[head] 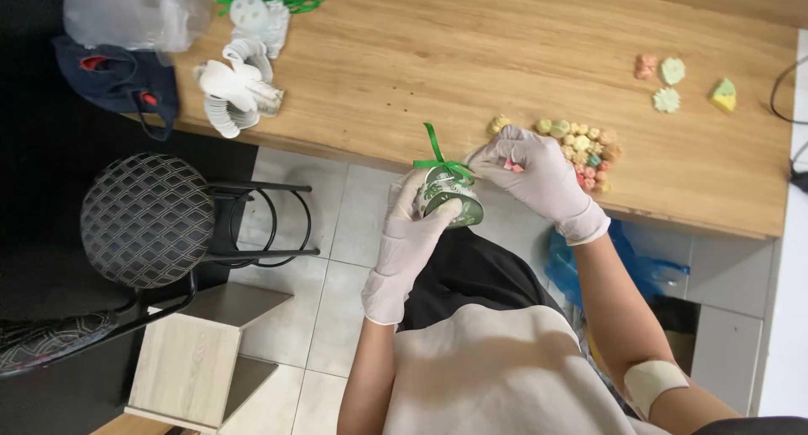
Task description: The person wearing gloves wraps small flower-shaped candles in clear plastic film at a wooden workbench, pressing the wrap around each candle and setting finished ones aside. They also handle green candle wicks and briefly work at a melting station with a small pot before returning to wrapping.
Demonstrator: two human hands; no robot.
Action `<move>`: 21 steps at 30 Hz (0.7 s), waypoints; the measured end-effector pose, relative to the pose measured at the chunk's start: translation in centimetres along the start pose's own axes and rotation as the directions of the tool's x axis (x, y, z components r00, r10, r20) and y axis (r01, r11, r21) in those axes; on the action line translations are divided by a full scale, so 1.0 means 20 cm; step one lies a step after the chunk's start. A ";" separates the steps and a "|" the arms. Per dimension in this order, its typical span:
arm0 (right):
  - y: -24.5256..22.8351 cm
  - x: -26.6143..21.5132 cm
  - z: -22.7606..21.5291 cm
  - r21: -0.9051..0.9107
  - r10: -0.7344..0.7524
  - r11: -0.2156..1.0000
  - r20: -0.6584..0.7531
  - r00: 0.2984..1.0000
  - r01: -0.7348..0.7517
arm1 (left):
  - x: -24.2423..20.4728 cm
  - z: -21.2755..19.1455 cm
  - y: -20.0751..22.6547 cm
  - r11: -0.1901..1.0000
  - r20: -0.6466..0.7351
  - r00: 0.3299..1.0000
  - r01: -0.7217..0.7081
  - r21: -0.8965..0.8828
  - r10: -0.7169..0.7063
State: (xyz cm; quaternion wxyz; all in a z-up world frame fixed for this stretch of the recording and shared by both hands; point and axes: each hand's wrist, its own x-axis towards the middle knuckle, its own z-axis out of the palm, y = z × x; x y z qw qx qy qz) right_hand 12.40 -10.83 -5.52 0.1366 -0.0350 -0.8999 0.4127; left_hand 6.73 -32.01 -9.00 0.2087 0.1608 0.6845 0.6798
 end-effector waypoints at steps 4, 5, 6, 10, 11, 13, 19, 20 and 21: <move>0.01 0.30 0.09 0.057 0.005 0.998 -0.099 0.995 0.000 | 0.18 -0.17 -0.09 0.928 0.067 0.977 0.211 -0.306 -0.200; 0.04 0.39 0.12 0.058 -0.004 0.998 -0.092 0.996 0.009 | 0.24 -0.21 -0.09 0.929 0.056 0.979 0.205 -0.309 -0.197; 0.07 0.49 0.14 0.099 -0.089 0.991 -0.074 0.993 0.096 | 0.31 -0.24 -0.10 0.925 0.062 0.976 0.217 -0.313 -0.208; 0.12 0.86 0.22 -0.074 -0.217 0.975 -0.092 0.972 0.211 | 0.57 -0.36 -0.03 0.892 0.096 0.963 0.271 -0.362 -0.254; 0.15 0.96 0.22 -0.075 -0.219 0.974 -0.090 0.972 0.213 | 0.63 -0.39 -0.03 0.891 0.094 0.963 0.270 -0.364 -0.253; 0.22 1.14 0.24 -0.293 -0.352 0.910 -0.177 0.919 0.292 | 0.75 -0.45 -0.03 0.913 0.098 0.948 0.317 -0.256 -0.302; 0.42 1.48 0.34 -0.320 -0.054 0.944 -0.396 0.917 -0.082 | 1.06 -0.50 -0.09 0.726 -0.093 0.727 0.651 -0.221 -0.680; 0.43 1.46 0.38 -0.328 -0.050 0.940 -0.404 0.913 -0.094 | 1.13 -0.50 -0.21 0.726 -0.079 0.729 0.653 -0.215 -0.680; 0.43 1.45 0.42 -0.127 0.031 0.989 -0.357 0.933 -0.081 | 1.19 -0.49 -0.32 0.790 -0.172 0.778 0.557 -0.258 -0.605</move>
